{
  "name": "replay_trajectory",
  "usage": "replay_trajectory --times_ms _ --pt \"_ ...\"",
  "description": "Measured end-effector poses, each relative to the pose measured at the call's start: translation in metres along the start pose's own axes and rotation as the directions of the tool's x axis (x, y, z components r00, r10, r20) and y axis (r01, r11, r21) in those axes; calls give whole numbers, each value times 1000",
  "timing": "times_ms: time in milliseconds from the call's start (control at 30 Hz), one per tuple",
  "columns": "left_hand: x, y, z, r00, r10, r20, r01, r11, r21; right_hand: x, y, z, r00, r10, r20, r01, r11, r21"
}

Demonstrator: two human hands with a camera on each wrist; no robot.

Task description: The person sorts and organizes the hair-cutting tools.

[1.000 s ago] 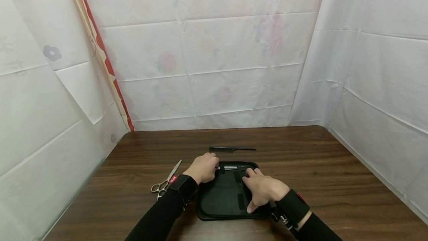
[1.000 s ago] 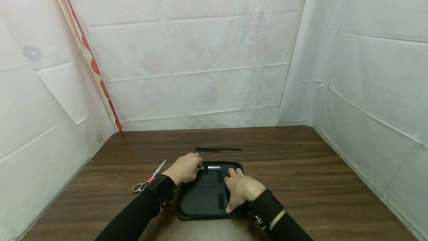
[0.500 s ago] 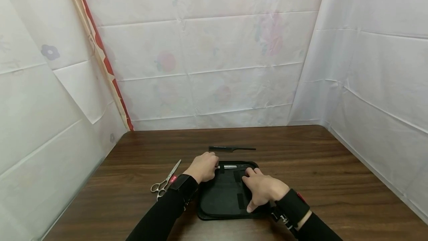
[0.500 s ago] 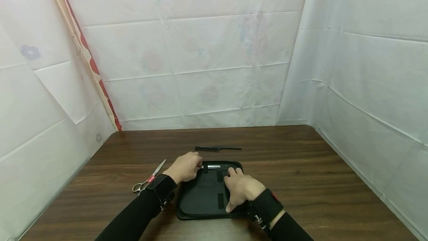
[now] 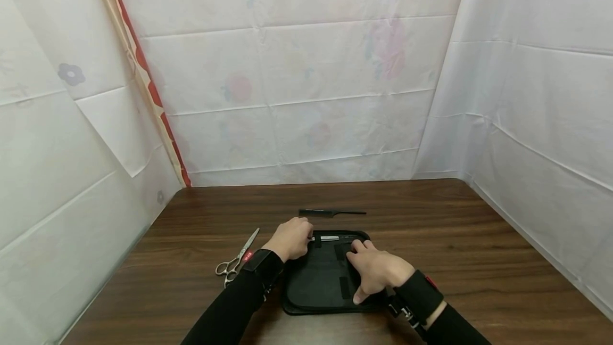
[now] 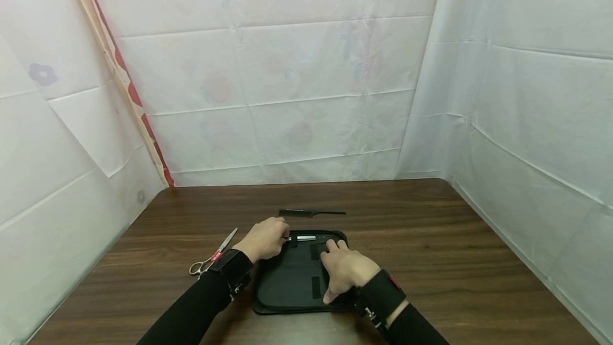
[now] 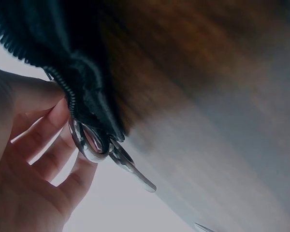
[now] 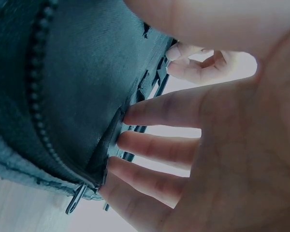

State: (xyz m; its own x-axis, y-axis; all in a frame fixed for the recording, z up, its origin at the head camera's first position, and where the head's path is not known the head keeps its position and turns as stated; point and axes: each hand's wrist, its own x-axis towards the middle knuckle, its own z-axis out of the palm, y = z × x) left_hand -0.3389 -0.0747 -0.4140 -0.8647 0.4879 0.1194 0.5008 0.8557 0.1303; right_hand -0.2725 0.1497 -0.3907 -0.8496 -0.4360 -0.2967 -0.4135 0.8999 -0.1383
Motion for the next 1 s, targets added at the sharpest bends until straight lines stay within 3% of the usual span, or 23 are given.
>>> replay_trajectory --times_ms 1000 --pt "2 -3 -1 1000 11 7 -11 1000 -20 1 2 0 1000 -13 2 13 1000 16"
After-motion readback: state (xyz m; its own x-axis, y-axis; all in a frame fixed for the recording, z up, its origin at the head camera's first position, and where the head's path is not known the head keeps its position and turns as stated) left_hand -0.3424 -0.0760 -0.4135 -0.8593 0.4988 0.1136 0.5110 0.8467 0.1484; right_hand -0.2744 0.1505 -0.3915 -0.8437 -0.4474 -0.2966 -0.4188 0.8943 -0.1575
